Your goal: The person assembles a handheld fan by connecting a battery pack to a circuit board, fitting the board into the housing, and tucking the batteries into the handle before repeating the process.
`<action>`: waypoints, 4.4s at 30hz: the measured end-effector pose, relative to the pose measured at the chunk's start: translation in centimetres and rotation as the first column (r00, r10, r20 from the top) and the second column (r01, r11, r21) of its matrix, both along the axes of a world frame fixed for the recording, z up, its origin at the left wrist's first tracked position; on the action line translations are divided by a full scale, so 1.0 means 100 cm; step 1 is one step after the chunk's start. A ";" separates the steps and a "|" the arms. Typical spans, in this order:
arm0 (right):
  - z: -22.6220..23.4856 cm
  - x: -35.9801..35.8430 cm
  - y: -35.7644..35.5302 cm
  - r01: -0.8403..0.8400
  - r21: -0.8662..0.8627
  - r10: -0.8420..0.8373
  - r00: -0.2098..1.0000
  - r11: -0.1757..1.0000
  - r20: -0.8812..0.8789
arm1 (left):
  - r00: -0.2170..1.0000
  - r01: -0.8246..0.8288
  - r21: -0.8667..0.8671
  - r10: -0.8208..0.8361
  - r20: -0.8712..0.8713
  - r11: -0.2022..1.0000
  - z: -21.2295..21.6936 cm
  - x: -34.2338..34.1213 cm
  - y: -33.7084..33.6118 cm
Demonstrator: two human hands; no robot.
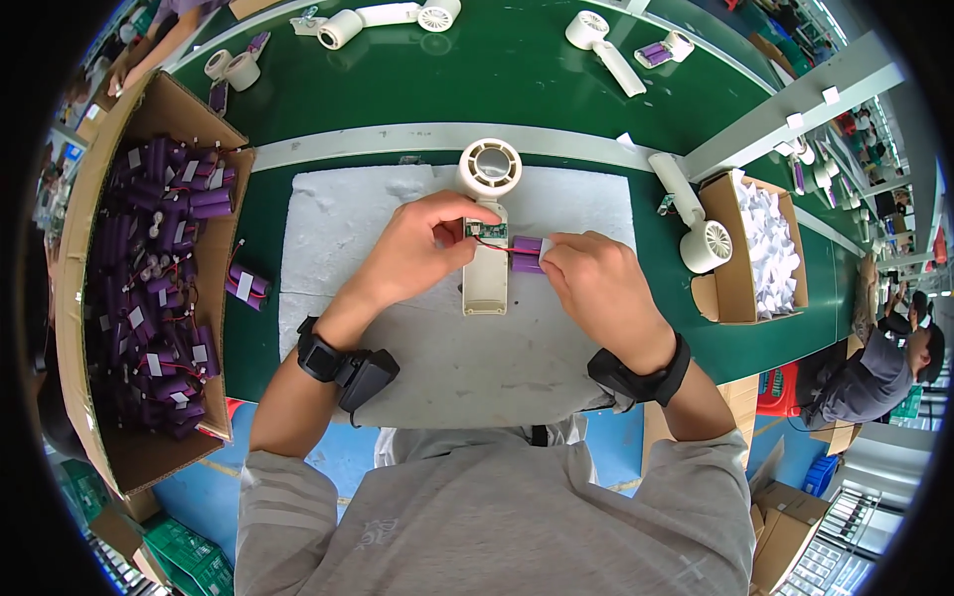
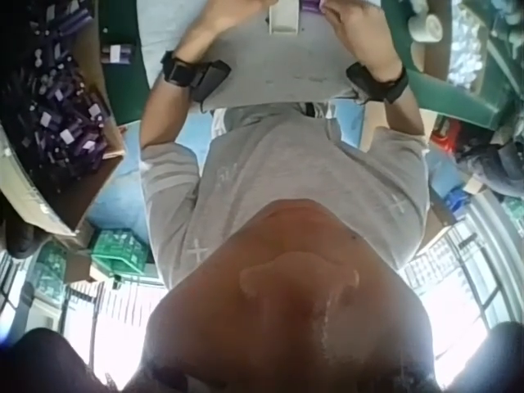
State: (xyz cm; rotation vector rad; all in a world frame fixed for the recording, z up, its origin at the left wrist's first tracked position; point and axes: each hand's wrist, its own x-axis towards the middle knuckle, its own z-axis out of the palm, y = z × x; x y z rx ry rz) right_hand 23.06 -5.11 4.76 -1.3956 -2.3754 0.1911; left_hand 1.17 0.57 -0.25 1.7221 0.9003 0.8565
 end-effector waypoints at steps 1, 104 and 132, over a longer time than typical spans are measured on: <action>0.000 -0.001 0.001 0.004 0.000 -0.004 1.000 1.000 0.000 | 1.000 0.004 0.000 -0.004 0.000 1.000 0.000 0.000 0.000; -0.046 -0.037 -0.011 -0.057 -0.333 -0.071 0.930 0.941 -0.360 | 0.974 0.120 0.166 -0.084 -0.212 0.979 -0.006 -0.022 -0.004; -0.027 -0.012 0.120 0.358 0.416 -0.460 0.870 0.836 0.178 | 0.995 -0.100 0.205 0.102 -0.002 0.974 -0.017 -0.024 0.002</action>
